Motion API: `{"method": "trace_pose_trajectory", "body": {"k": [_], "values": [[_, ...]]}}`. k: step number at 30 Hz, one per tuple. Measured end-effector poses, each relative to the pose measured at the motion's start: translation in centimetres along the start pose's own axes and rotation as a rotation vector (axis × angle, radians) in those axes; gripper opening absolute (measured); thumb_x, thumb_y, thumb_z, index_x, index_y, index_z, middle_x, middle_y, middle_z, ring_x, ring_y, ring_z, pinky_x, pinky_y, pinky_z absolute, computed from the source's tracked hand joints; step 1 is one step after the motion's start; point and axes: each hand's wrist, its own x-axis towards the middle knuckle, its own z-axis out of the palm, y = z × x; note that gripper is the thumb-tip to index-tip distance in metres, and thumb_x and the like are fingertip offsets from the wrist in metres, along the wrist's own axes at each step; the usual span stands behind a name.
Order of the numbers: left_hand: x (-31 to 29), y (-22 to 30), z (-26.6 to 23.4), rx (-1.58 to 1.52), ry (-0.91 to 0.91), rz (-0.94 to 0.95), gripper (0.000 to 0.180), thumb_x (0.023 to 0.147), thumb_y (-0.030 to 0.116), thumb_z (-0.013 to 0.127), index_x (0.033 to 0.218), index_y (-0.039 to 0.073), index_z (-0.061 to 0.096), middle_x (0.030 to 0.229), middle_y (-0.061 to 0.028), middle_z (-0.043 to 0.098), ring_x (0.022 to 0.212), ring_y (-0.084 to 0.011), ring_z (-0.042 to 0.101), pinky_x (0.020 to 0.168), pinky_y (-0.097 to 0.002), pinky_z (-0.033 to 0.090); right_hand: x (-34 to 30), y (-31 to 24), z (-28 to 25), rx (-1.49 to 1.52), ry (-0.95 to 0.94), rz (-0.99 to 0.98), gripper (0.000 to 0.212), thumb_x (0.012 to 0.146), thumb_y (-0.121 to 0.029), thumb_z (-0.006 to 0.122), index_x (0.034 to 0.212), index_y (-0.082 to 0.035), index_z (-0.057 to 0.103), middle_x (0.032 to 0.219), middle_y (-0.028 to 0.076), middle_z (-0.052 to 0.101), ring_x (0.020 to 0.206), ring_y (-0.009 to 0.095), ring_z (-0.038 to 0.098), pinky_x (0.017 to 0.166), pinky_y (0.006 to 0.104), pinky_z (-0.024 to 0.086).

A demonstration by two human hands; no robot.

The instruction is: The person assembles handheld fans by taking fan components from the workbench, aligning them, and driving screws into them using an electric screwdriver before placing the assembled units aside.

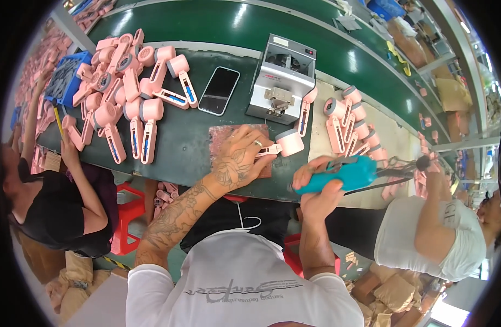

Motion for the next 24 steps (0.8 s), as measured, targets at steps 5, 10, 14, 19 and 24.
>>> {"method": "trace_pose_trajectory", "body": {"k": [5,10,14,19,24], "values": [[1.0,-1.4,-0.7,-0.049,0.001,0.025,0.020,0.081,0.020,0.076,0.094,0.007,0.073,0.094,-0.0072,0.065,0.099,-0.0291,0.056,0.089,-0.0402,0.047,5.7,0.5,2.3,-0.077,-0.011,-0.191,0.075,0.089,-0.069,0.059,0.108,0.004,0.054,0.067,0.006,0.055,0.057,0.016,0.054,0.051,0.0293,0.044],[1.5,-3.4,-0.8,0.024,-0.011,0.033,0.025,0.083,0.032,0.073,0.094,0.010,0.074,0.099,-0.0059,0.063,0.101,-0.0266,0.054,0.088,-0.0396,0.045,11.7,2.9,4.9,-0.107,-0.006,-0.328,0.065,0.091,-0.060,0.062,0.105,0.002,0.055,0.067,0.004,0.055,0.057,0.015,0.056,0.051,0.0274,0.043],[0.9,-2.2,-1.7,0.166,-0.135,0.091,0.039,0.085,0.040,0.071,0.108,0.009,0.071,0.102,-0.0078,0.063,0.101,-0.0301,0.056,0.090,-0.0417,0.048,14.1,4.1,5.7,-0.108,-0.064,-0.366,0.055,0.094,-0.051,0.065,0.101,0.003,0.057,0.067,0.004,0.056,0.058,0.014,0.057,0.053,0.0268,0.045],[0.2,-3.3,-0.9,0.107,-0.139,0.074,0.041,0.087,0.042,0.068,0.111,0.009,0.067,0.110,-0.0090,0.062,0.107,-0.0280,0.057,0.093,-0.0450,0.045,14.8,6.2,5.3,-0.172,-0.117,-0.392,0.049,0.096,-0.048,0.063,0.098,0.000,0.055,0.070,0.005,0.057,0.058,0.015,0.057,0.054,0.0279,0.046],[-0.1,-3.4,-0.7,0.092,-0.186,-0.050,0.045,0.090,0.046,0.065,0.116,0.009,0.066,0.119,-0.0135,0.062,0.120,-0.0346,0.055,0.107,-0.0507,0.039,13.8,5.1,5.7,-0.221,-0.103,-0.300,0.053,0.097,-0.052,0.060,0.097,0.001,0.053,0.069,0.006,0.055,0.057,0.016,0.055,0.053,0.0290,0.046]]}}
